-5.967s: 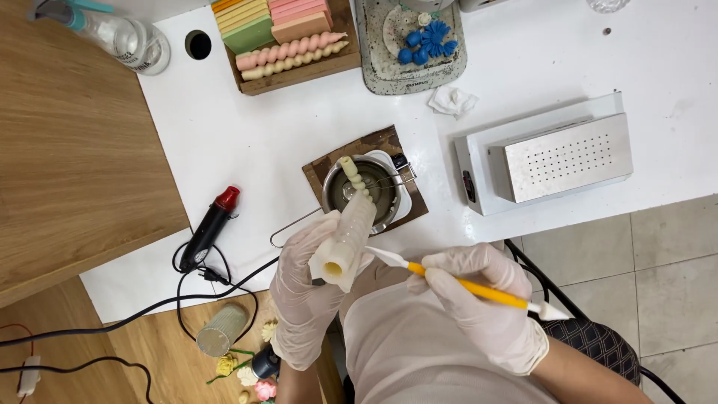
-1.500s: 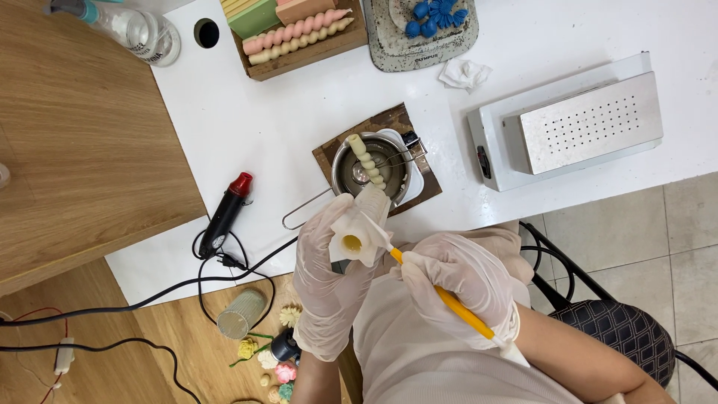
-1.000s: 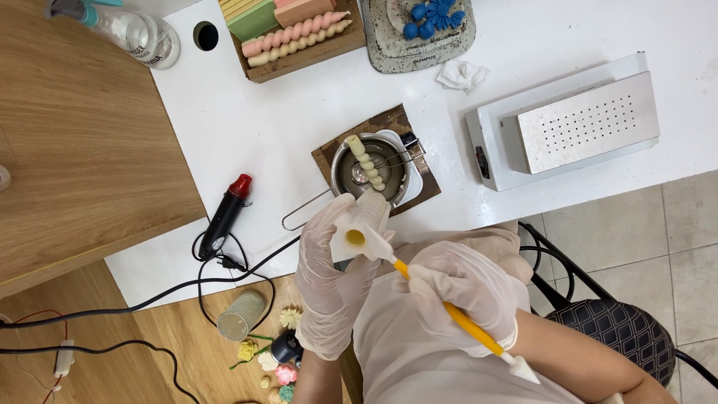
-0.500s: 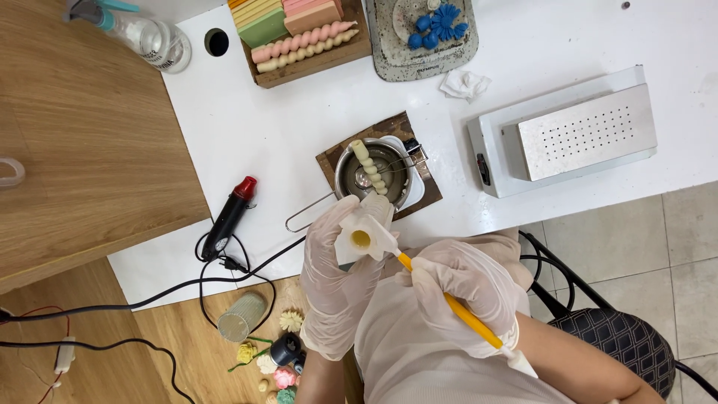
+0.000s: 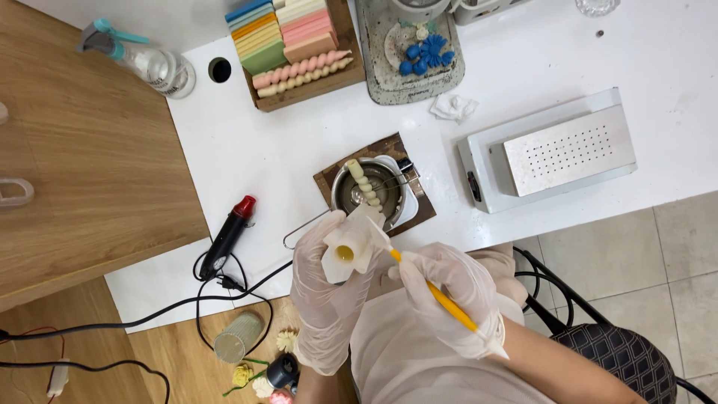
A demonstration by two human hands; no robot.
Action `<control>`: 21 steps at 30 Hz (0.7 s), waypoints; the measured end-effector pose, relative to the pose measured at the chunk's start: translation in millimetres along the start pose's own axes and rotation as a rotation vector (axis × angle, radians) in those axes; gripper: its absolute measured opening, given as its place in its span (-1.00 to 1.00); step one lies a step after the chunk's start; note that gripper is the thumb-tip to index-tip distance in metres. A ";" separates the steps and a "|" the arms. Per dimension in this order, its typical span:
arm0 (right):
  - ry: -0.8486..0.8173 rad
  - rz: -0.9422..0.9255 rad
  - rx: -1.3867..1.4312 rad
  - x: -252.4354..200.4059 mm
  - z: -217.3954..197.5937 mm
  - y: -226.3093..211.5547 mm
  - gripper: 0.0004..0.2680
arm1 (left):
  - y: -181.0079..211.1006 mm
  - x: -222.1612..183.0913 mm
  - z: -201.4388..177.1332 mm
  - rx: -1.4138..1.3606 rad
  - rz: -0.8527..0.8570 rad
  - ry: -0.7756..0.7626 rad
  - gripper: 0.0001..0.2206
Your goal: The person is cleaning wax residue from a silicone candle mold using a scraping tool and a cloth.
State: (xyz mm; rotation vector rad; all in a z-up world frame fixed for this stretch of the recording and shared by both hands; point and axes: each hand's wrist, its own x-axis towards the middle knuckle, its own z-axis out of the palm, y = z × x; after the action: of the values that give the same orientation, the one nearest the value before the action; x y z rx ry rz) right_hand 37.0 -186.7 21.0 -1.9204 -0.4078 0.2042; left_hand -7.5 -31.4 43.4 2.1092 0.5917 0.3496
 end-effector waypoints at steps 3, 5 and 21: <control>-0.035 0.086 0.100 -3.8 -0.2 -3.8 -0.95 | -4.3 -2.3 -1.4 0.028 -0.010 -0.005 -0.41; -0.074 0.056 0.123 1.0 -2.4 -9.0 -0.97 | -5.3 -5.4 -0.4 -0.006 0.007 0.016 -0.40; -0.142 -0.134 0.177 5.0 -9.5 6.7 -0.87 | -13.4 -2.4 -0.6 -0.042 0.133 -0.039 -0.27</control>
State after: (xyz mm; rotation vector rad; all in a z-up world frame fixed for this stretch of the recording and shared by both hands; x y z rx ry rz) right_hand 46.0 -195.3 18.6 -1.7038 -0.5922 0.2801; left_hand -13.6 -25.7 32.6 2.1149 0.4189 0.3912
